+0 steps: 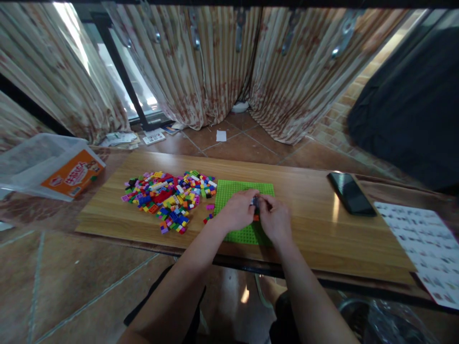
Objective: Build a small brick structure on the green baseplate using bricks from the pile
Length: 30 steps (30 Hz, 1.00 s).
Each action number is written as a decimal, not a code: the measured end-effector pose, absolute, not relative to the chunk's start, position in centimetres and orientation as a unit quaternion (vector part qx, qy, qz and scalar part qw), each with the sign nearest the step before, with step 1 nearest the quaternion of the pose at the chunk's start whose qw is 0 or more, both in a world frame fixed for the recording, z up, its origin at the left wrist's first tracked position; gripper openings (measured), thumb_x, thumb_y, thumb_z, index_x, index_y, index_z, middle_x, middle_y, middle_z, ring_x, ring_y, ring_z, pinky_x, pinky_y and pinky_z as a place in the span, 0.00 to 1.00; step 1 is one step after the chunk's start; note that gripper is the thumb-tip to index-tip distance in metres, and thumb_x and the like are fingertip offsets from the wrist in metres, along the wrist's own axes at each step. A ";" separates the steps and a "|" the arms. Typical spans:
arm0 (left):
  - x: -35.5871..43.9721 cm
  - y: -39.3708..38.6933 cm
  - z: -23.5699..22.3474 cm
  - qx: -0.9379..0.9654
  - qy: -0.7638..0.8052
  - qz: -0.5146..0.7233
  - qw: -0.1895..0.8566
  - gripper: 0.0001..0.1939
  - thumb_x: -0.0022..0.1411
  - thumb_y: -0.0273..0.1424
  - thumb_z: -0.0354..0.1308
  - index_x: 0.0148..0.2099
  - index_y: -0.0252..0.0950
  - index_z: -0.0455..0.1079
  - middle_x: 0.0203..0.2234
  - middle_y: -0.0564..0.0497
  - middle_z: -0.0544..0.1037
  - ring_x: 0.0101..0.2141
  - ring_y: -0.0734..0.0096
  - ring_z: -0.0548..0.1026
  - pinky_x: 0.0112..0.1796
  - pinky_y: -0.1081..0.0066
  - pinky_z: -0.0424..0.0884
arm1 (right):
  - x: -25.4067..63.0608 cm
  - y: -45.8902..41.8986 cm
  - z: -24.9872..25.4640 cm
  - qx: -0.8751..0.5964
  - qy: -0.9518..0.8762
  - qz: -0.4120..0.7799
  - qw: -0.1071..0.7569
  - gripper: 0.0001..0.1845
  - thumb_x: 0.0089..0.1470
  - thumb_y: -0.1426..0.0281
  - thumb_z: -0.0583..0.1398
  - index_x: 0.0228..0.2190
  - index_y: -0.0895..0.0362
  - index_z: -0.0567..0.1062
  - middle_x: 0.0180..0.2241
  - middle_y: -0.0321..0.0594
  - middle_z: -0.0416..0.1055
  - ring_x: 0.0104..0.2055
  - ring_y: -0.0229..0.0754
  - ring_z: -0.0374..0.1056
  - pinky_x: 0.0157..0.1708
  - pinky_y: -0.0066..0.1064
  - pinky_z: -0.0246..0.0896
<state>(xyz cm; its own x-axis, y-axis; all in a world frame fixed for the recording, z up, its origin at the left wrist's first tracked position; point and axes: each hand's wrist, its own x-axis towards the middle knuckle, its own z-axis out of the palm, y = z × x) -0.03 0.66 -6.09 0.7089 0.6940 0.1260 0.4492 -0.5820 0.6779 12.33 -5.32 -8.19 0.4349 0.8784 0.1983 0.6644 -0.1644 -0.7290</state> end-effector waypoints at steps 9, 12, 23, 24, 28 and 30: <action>-2.4 2.9 -5.0 0.795 0.495 0.229 0.266 0.20 0.64 0.22 0.48 0.56 0.31 0.68 0.50 0.41 0.78 0.49 0.62 0.76 0.54 0.62 0.70 | 14.1 -5.3 -8.2 -0.767 -0.440 0.145 0.445 0.23 0.56 0.59 0.51 0.41 0.60 0.79 0.34 0.48 0.80 0.30 0.46 0.73 0.33 0.36 0.65; -3.0 3.1 -5.1 0.787 0.534 0.164 0.261 0.17 0.65 0.24 0.49 0.52 0.31 0.72 0.43 0.41 0.81 0.44 0.61 0.79 0.50 0.62 0.72 | 14.2 -5.4 -8.3 -0.775 -0.444 0.152 0.424 0.23 0.57 0.60 0.51 0.42 0.60 0.79 0.35 0.48 0.80 0.30 0.46 0.73 0.34 0.36 0.65; -1.6 1.7 -5.2 0.815 0.478 0.135 0.299 0.18 0.64 0.23 0.47 0.52 0.33 0.72 0.44 0.44 0.81 0.45 0.63 0.78 0.50 0.64 0.72 | 13.5 -5.4 -8.4 -0.776 -0.487 0.115 0.383 0.24 0.57 0.60 0.50 0.39 0.61 0.81 0.39 0.52 0.80 0.39 0.51 0.74 0.41 0.39 0.65; -1.6 1.7 -5.2 0.813 0.475 0.141 0.307 0.18 0.64 0.23 0.46 0.53 0.33 0.71 0.44 0.44 0.81 0.45 0.63 0.78 0.50 0.64 0.72 | 13.7 -5.4 -8.5 -0.779 -0.484 0.113 0.383 0.25 0.57 0.60 0.50 0.39 0.61 0.81 0.39 0.52 0.80 0.39 0.51 0.74 0.41 0.39 0.64; -1.5 1.7 -5.3 0.811 0.454 0.163 0.332 0.19 0.64 0.22 0.47 0.55 0.32 0.69 0.47 0.44 0.80 0.48 0.64 0.77 0.52 0.65 0.71 | 14.0 -5.5 -8.7 -0.792 -0.474 0.101 0.370 0.24 0.56 0.60 0.51 0.39 0.61 0.81 0.37 0.52 0.79 0.36 0.51 0.73 0.39 0.40 0.64; -1.3 1.7 -5.5 0.811 0.448 0.170 0.335 0.19 0.64 0.22 0.48 0.55 0.32 0.69 0.49 0.44 0.79 0.49 0.64 0.76 0.53 0.65 0.70 | 13.9 -5.4 -8.6 -0.796 -0.467 0.094 0.373 0.23 0.55 0.59 0.52 0.39 0.60 0.81 0.37 0.52 0.79 0.34 0.50 0.72 0.38 0.40 0.64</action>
<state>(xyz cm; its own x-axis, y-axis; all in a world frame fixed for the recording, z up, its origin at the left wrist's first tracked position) -1.32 1.65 -5.49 0.5411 0.8406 -0.0237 0.6128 -0.3748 0.6957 13.88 -5.44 -8.65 0.5457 0.8140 0.1992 0.6736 -0.2846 -0.6822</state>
